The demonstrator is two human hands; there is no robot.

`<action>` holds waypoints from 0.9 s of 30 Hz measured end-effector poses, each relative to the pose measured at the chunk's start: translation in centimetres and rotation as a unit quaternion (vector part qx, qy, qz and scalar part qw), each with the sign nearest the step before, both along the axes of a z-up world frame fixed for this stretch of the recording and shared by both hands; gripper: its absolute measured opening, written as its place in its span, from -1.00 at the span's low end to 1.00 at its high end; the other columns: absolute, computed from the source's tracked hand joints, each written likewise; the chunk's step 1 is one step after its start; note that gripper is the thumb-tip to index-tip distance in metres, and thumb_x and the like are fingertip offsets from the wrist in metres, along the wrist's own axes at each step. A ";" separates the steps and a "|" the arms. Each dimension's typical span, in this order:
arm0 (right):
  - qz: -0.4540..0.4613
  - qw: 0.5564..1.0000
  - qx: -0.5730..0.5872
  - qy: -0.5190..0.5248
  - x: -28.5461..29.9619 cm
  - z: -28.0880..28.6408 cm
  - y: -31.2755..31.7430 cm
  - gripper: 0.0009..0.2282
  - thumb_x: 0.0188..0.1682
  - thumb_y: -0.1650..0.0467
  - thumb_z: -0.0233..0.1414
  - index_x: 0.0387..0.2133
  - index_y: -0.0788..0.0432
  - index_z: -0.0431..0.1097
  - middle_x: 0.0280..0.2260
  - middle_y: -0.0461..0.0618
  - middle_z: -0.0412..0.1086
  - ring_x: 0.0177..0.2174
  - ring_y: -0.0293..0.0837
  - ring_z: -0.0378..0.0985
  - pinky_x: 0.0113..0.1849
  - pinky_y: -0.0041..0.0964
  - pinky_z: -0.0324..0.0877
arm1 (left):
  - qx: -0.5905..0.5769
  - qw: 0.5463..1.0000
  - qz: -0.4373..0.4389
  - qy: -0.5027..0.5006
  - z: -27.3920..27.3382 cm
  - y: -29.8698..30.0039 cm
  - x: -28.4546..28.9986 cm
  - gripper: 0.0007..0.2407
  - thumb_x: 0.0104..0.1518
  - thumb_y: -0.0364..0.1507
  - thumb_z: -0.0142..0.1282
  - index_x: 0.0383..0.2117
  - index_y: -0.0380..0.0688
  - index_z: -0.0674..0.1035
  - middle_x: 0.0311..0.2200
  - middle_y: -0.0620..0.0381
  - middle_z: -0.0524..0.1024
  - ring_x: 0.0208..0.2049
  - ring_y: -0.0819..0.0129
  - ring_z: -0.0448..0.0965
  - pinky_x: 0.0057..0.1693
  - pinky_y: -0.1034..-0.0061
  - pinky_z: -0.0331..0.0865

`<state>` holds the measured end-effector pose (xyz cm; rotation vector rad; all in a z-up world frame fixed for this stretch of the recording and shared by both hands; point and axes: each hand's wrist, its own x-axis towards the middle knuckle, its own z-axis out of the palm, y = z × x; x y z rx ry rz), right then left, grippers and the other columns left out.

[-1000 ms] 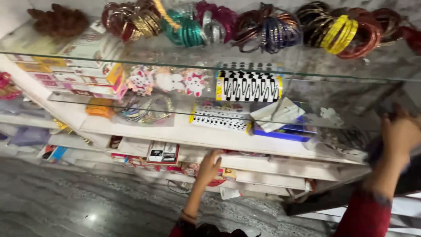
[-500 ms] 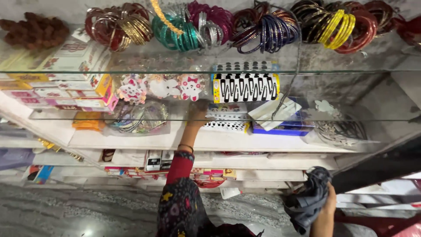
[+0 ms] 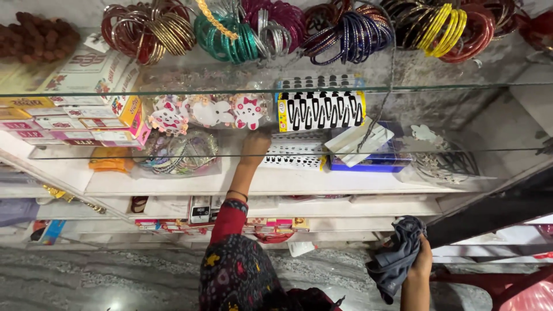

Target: The person wipes packaged hair-clip cards and other packaged goods on a glass display shelf using a gray cloth, lifting each package to wipe beneath it and replacing it on the shelf. They work across the shelf, moving items aside and wiping the glass surface between the packages.

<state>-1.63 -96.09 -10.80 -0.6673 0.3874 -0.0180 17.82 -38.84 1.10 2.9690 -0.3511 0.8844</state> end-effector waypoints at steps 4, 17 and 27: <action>0.019 0.999 -0.046 -0.006 0.0 -0.8 1.4 -0.65 0.16 0.18 -0.15 0.03 0.10 0.41 -0.14 0.04 0.51 -0.24 0.06 0.57 -0.21 0.03 0.50 | -0.016 0.968 -0.040 -0.246 5.1 -2.2 -8.4 -0.85 0.06 -0.52 0.13 -0.26 -0.22 0.64 -0.14 -0.02 0.64 -0.04 0.15 0.64 0.16 0.21 0.45; 0.464 0.882 0.089 0.001 1.2 4.9 19.2 -0.33 -0.03 -0.14 -0.02 -0.11 0.23 0.53 -0.29 0.18 0.59 -0.41 0.13 0.65 -0.38 0.05 0.57 | -0.106 0.948 -0.142 -0.263 -1.6 -8.7 -20.4 -0.68 0.18 -0.54 0.25 -0.03 0.34 0.65 0.41 0.38 0.16 0.44 0.22 0.05 0.51 -0.25 -0.11; 0.374 0.927 0.021 -0.028 -0.5 8.3 20.0 -0.53 -0.11 0.34 0.15 0.09 0.21 0.31 -0.14 0.13 0.56 -0.18 0.01 0.63 -0.09 -0.04 0.51 | -0.356 0.891 -0.224 -0.171 1.3 -13.5 -20.5 -0.69 0.17 -0.61 0.21 -0.09 0.24 0.74 0.20 0.12 0.25 0.17 0.12 0.37 0.28 0.40 0.32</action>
